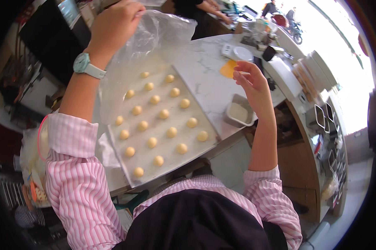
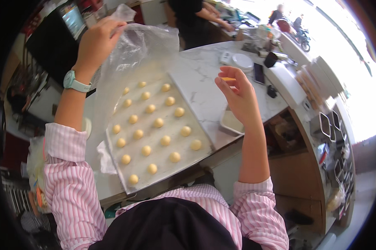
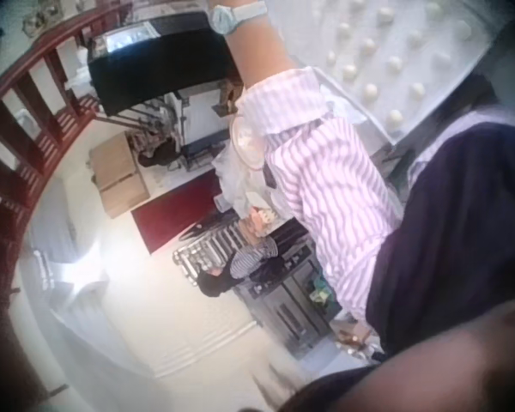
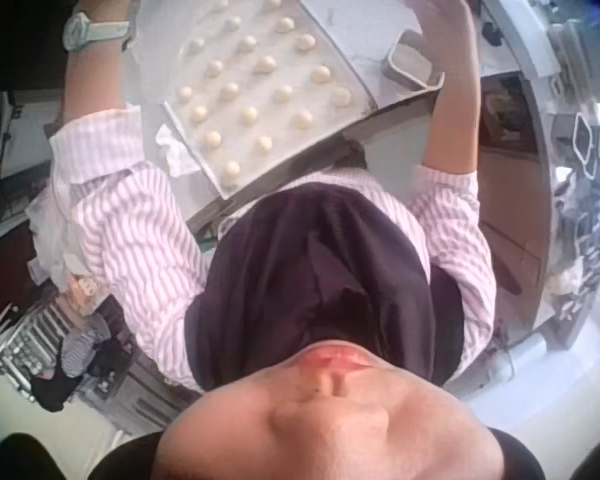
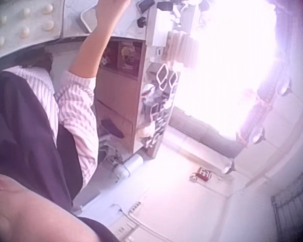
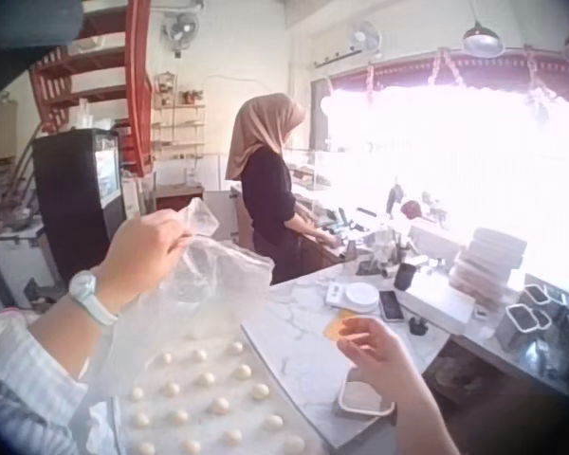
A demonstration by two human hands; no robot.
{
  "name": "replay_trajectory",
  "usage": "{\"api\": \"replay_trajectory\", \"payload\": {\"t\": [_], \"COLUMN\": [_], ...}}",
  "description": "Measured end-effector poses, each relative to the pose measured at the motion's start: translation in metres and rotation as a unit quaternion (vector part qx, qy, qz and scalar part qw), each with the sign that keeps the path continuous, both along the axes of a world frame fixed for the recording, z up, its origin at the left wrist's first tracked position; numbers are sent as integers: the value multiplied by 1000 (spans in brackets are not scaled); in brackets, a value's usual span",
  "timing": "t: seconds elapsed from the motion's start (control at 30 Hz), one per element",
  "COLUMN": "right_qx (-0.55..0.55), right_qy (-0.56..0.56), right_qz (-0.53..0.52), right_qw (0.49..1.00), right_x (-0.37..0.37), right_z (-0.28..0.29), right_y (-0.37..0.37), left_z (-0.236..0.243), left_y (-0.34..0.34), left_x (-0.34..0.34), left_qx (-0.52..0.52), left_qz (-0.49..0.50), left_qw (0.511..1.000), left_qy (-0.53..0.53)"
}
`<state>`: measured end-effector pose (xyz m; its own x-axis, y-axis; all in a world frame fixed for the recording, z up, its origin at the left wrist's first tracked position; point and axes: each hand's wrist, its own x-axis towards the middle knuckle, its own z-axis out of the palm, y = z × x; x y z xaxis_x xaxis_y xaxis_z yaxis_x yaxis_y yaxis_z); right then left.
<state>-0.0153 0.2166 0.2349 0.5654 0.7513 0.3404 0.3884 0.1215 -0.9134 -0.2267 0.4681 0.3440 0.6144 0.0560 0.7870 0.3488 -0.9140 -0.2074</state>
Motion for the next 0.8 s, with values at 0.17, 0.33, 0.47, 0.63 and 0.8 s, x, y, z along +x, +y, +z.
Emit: {"api": "replay_trajectory", "payload": {"t": [0.17, 0.33, 0.47, 0.63, 0.8], "right_qx": [8, -15, -22, -61, -87], "right_qy": [20, 24, 59, 106, 95], "right_qz": [-138, -197, -204, -190, -120], "right_qw": [990, 980, 977, 974, 984], "right_x": [77, 135, 164, 188, 187], "right_z": [-6, -34, -53, -85, -86], "right_y": [-59, -114, -147, -163, -134], "left_z": [1, -4, -50, -188, -296], "left_y": [-56, -82, -40, -2, -20], "left_x": [146, 273, 334, 328, 290], "left_qx": [-40, -94, -258, -504, -597], "left_qz": [-126, -247, -183, 10, 150], "left_qw": [991, 956, 906, 792, 709], "left_qy": [-5, -129, -280, -344, -343]}}
